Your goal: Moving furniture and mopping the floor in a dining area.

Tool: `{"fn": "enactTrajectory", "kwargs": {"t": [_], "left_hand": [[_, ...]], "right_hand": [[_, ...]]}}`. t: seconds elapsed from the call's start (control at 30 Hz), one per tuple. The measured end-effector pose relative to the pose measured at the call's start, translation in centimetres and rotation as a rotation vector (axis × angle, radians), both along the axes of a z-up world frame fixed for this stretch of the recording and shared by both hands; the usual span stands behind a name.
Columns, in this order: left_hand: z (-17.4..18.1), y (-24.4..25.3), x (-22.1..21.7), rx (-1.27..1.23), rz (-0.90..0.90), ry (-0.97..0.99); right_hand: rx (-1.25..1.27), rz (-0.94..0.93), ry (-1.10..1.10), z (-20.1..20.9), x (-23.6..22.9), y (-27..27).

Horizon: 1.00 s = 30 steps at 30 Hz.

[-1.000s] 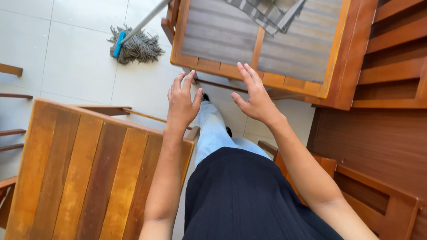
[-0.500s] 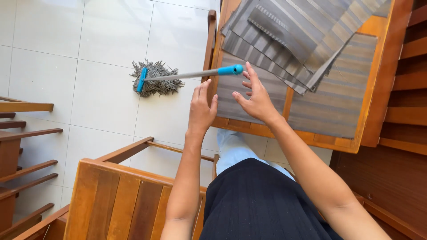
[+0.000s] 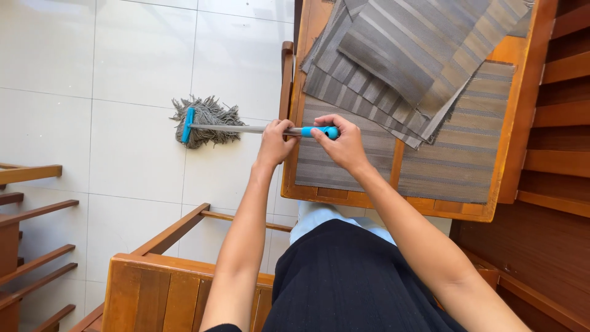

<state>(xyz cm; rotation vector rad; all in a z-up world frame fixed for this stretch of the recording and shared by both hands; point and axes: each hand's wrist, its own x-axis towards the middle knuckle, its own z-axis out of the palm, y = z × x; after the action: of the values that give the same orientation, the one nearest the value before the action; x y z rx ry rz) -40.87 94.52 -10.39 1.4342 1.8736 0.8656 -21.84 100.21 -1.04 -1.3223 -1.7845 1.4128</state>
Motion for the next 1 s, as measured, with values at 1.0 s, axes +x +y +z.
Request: {"fn": "enactTrajectory", "kwargs": {"t": [1.0], "left_hand": [[0.2,-12.6,12.2,0.328,0.287,0.384]], "right_hand": [[0.118,0.574,0.528,0.8,4.3,-10.2]]}}
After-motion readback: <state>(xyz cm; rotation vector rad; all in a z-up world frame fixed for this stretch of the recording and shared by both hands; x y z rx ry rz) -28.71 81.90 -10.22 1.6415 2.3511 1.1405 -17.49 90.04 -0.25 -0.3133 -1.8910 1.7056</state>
